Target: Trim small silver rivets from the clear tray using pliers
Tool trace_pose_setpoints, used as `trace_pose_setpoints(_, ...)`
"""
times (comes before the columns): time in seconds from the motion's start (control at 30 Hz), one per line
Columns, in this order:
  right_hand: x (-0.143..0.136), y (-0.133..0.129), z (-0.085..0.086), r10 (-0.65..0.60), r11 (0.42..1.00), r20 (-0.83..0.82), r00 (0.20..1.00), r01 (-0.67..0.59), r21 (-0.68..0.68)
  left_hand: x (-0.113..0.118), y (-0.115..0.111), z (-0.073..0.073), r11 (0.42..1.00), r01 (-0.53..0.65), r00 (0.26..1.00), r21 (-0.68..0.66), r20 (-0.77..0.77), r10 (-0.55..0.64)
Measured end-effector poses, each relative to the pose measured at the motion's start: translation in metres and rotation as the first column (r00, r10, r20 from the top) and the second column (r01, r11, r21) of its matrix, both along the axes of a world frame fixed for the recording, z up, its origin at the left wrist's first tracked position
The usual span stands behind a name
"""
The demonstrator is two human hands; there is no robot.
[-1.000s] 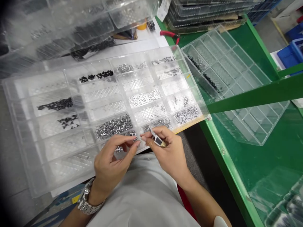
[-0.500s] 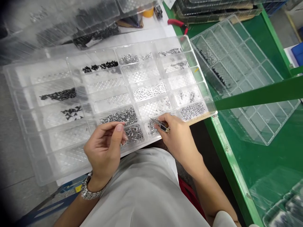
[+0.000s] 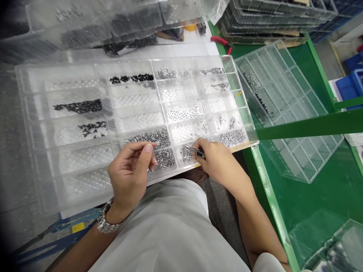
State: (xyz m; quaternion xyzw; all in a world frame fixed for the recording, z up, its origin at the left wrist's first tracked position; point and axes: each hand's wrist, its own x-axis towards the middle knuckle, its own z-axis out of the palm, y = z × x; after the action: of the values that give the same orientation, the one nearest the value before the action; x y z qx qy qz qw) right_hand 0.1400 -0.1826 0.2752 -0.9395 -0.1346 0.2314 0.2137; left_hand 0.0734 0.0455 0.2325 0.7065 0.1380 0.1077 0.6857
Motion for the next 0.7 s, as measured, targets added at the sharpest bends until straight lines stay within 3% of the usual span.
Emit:
trace_pose_setpoints(0.2,0.0,-0.012,0.012,-0.097,0.96,-0.124,0.987,0.126,0.248,-0.001,0.001,-0.001,1.0,0.028,0.999,0.002,0.014,-0.028)
trace_pose_setpoints(0.33,-0.007,-0.017,0.005,-0.259,0.871,-0.097,0.961,0.276,0.406,-0.002,0.001,-0.002,0.992,0.106,0.992,0.066,0.06,-0.11)
trace_pose_setpoints(0.43,-0.011,-0.014,-0.004,-0.322,0.798,-0.084,0.943,0.318,0.513,-0.001,-0.001,-0.002,0.967,0.188,0.972,0.174,0.11,-0.209)
trace_pose_setpoints(0.6,-0.017,-0.003,-0.011,-0.375,0.707,-0.097,0.922,0.352,0.613,0.003,-0.004,-0.004,0.903,0.301,0.914,0.306,0.176,-0.365)
trace_pose_setpoints(0.7,-0.024,0.003,-0.012,-0.412,0.686,-0.095,0.906,0.377,0.622,0.004,-0.006,-0.006,0.881,0.311,0.898,0.356,0.193,-0.395)
